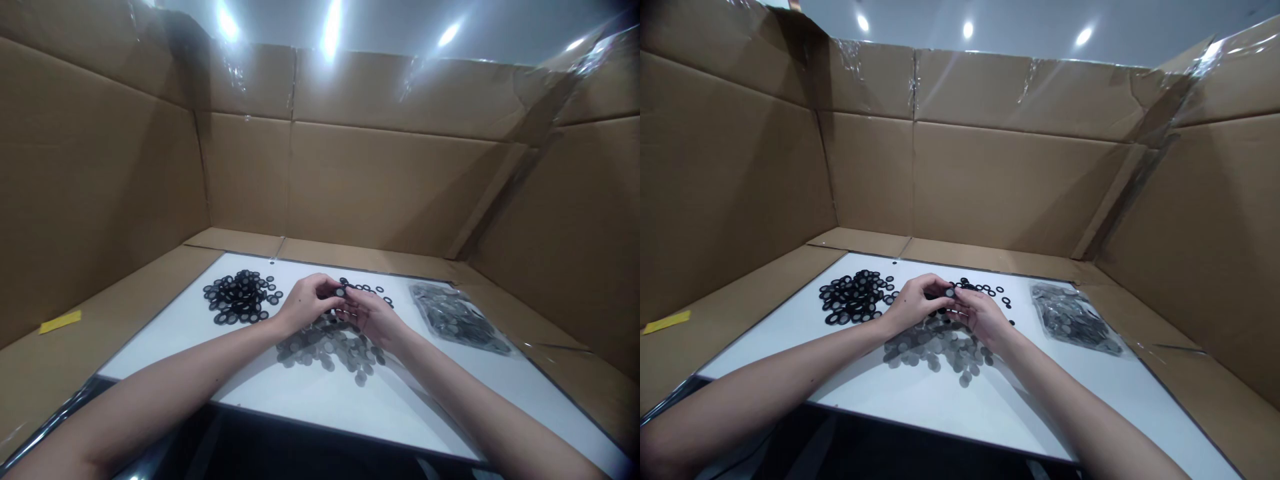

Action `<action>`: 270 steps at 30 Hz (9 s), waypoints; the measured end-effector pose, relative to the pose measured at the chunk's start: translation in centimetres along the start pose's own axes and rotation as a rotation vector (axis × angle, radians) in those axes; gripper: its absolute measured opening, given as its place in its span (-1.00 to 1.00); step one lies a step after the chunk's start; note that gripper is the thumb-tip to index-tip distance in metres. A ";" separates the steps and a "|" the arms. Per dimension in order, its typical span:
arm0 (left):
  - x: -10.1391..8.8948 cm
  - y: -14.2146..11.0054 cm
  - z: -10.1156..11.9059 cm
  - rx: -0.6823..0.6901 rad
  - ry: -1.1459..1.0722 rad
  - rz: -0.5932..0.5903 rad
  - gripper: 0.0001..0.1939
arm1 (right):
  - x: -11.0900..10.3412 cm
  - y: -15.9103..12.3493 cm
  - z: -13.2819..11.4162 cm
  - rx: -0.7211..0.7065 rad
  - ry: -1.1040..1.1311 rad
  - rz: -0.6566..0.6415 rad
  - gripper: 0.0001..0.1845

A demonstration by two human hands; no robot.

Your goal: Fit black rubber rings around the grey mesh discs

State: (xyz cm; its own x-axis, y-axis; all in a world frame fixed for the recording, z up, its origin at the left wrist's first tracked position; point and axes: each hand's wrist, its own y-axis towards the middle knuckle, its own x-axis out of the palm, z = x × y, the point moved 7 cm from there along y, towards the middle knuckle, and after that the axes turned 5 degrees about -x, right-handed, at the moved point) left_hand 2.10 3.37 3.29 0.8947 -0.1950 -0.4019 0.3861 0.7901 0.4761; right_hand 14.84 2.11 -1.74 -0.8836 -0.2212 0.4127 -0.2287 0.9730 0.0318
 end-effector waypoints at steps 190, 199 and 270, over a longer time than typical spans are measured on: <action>1.9 0.3 -3.7 -0.516 -0.773 -0.182 -0.54 | 2.4 -1.7 -4.1 -0.372 -0.631 0.047 -0.68; 2.1 -0.3 -3.4 -0.456 -0.829 -0.065 -0.64 | 1.9 -1.1 -3.6 -0.355 -0.629 0.024 -0.63; 2.3 -0.3 -3.4 -0.497 -0.905 -0.098 -0.63 | 2.0 -1.5 -3.9 -0.459 -0.680 0.060 -0.66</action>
State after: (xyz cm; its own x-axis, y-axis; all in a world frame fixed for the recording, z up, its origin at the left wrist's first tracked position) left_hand 3.31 4.66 -0.47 0.7781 -0.4724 0.4140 0.5136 0.8579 0.0136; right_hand 14.94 0.49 2.56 -0.9774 -0.0160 -0.2110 -0.1132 0.8819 0.4576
